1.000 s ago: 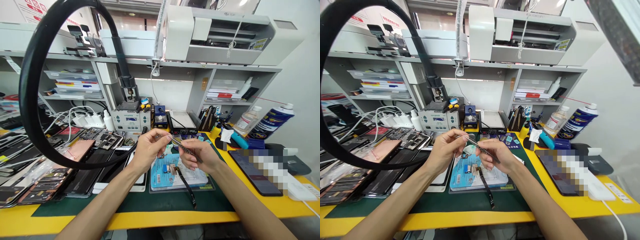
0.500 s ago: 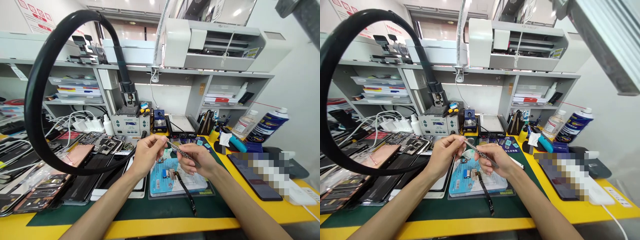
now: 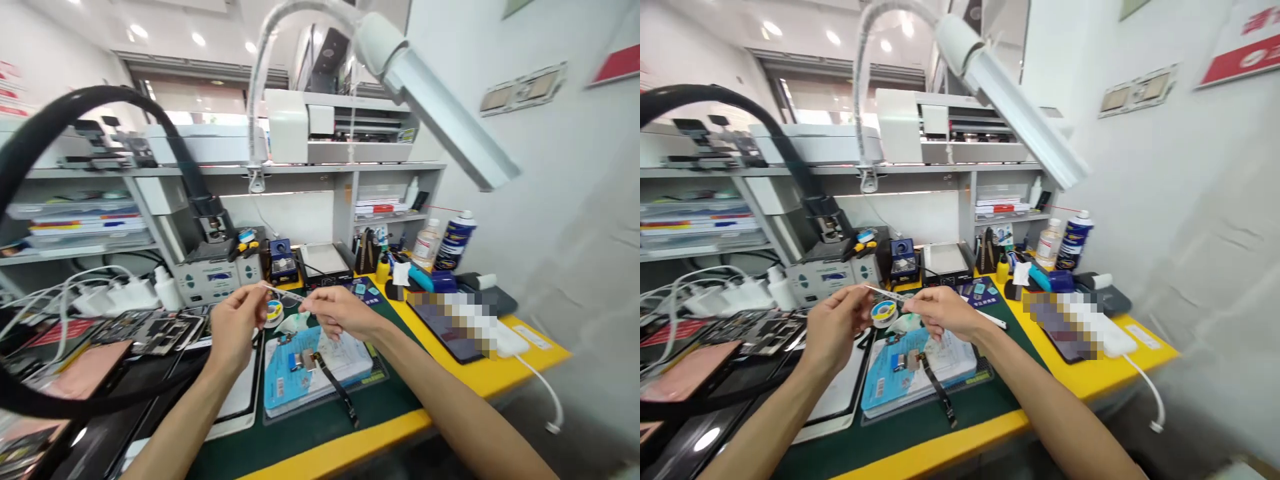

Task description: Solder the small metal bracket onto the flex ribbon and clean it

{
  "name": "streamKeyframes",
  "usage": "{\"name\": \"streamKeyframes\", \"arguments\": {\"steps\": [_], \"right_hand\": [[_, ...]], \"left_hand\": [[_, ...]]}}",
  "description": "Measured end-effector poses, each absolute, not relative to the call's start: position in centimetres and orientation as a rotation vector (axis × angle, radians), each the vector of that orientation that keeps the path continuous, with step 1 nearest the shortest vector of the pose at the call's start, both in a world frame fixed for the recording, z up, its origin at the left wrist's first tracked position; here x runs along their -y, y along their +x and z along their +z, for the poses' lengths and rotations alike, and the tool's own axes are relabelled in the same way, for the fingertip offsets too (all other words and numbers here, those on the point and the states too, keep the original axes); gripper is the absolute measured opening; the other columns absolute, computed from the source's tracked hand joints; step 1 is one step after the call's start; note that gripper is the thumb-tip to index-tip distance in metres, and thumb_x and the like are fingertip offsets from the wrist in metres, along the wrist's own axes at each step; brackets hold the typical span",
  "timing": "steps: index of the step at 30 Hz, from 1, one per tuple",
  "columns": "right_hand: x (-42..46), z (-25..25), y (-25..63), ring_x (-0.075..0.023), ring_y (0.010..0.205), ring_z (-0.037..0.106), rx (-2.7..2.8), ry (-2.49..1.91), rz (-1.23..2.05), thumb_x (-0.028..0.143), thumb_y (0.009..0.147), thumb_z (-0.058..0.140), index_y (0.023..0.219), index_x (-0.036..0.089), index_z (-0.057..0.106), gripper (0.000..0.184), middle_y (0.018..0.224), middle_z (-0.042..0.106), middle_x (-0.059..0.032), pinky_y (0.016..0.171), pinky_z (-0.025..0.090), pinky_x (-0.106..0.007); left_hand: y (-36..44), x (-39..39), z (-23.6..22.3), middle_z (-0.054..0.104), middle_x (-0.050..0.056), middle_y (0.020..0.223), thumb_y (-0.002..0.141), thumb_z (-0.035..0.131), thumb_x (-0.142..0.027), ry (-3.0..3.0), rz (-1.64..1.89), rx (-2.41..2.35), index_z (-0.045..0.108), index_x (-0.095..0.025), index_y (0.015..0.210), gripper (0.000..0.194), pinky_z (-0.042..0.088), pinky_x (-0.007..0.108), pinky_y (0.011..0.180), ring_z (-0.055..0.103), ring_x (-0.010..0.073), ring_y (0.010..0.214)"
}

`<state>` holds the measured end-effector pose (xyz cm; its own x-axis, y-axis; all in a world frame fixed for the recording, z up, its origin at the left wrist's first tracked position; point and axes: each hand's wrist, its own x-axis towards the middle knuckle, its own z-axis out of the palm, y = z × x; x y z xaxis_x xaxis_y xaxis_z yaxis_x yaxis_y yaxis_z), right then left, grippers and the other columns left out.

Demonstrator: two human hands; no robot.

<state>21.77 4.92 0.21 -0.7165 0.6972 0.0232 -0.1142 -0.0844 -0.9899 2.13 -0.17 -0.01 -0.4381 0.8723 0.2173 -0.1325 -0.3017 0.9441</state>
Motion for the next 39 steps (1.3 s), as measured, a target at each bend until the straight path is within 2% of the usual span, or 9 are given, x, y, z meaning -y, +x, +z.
{"name": "streamKeyframes", "arguments": {"steps": [4, 8, 13, 18, 23, 29, 39], "right_hand": [[-5.7, -0.1, 21.8, -0.0062, 0.035, 0.045, 1.542, -0.652, 1.787, 0.045, 0.078, 0.080, 0.086, 0.012, 0.072, 0.035, 0.047, 0.050, 0.0083, 0.036, 0.037, -0.019], [-6.6, -0.8, 21.7, -0.0080, 0.040, 0.054, 1.415, -0.662, 1.712, 0.044, 0.074, 0.084, 0.083, 0.011, 0.073, 0.036, 0.056, 0.064, 0.0017, 0.037, 0.040, -0.019], [-7.1, -1.4, 21.2, -0.0110, 0.057, 0.068, 1.216, -0.594, 1.698, 0.042, 0.069, 0.087, 0.082, 0.012, 0.072, 0.036, 0.074, 0.073, -0.0030, 0.050, 0.051, -0.019], [-6.2, -1.3, 20.4, -0.0116, 0.061, 0.070, 1.128, -0.531, 1.777, 0.038, 0.071, 0.086, 0.086, 0.011, 0.073, 0.034, 0.080, 0.075, -0.0052, 0.052, 0.052, -0.020], [-5.4, -1.1, 20.2, -0.0140, 0.066, 0.072, 1.125, -0.535, 1.824, 0.033, 0.074, 0.085, 0.091, 0.008, 0.075, 0.031, 0.088, 0.077, -0.0097, 0.056, 0.055, -0.022], [-6.2, -1.2, 20.8, -0.0160, 0.074, 0.075, 1.095, -0.588, 1.780, 0.024, 0.085, 0.075, 0.088, 0.010, 0.073, 0.015, 0.092, 0.079, -0.0109, 0.066, 0.059, -0.024], [-5.8, -1.7, 20.2, -0.0162, 0.054, 0.069, 1.154, -0.730, 1.713, 0.014, 0.088, 0.063, 0.073, 0.011, 0.065, 0.015, 0.070, 0.075, -0.0108, 0.049, 0.056, -0.024]], "left_hand": [[2.3, -0.1, 0.1, 0.050, -0.006, 0.048, 0.068, 0.078, -0.036, 0.936, 1.825, -1.215, 0.066, -0.016, 0.066, 0.024, 0.028, 0.017, 0.038, 0.038, 0.0063, 0.043], [2.6, -0.2, 0.1, 0.053, -0.005, 0.052, 0.063, 0.081, -0.035, 0.886, 1.773, -1.209, 0.066, -0.015, 0.065, 0.025, 0.029, 0.018, 0.037, 0.039, 0.0067, 0.045], [2.8, 0.0, 0.1, 0.060, -0.003, 0.064, 0.061, 0.082, -0.035, 0.870, 1.783, -1.187, 0.071, -0.014, 0.074, 0.027, 0.030, 0.017, 0.037, 0.041, 0.0060, 0.047], [3.5, 0.4, -0.2, 0.064, 0.002, 0.067, 0.067, 0.080, -0.039, 0.979, 1.732, -1.162, 0.073, -0.011, 0.075, 0.030, 0.030, 0.018, 0.038, 0.043, 0.0070, 0.047], [3.8, 0.4, -1.0, 0.056, -0.002, 0.056, 0.071, 0.080, -0.039, 1.065, 1.745, -1.184, 0.071, -0.014, 0.072, 0.026, 0.029, 0.019, 0.039, 0.042, 0.0080, 0.045], [3.3, 0.2, -0.9, 0.051, -0.004, 0.050, 0.076, 0.074, -0.037, 1.133, 1.817, -1.247, 0.069, -0.017, 0.068, 0.023, 0.029, 0.020, 0.039, 0.040, 0.0083, 0.043], [2.0, -0.5, -1.2, 0.054, -0.006, 0.051, 0.078, 0.071, -0.037, 1.318, 1.894, -1.345, 0.070, -0.018, 0.073, 0.019, 0.033, 0.023, 0.041, 0.041, 0.0089, 0.040]]}}
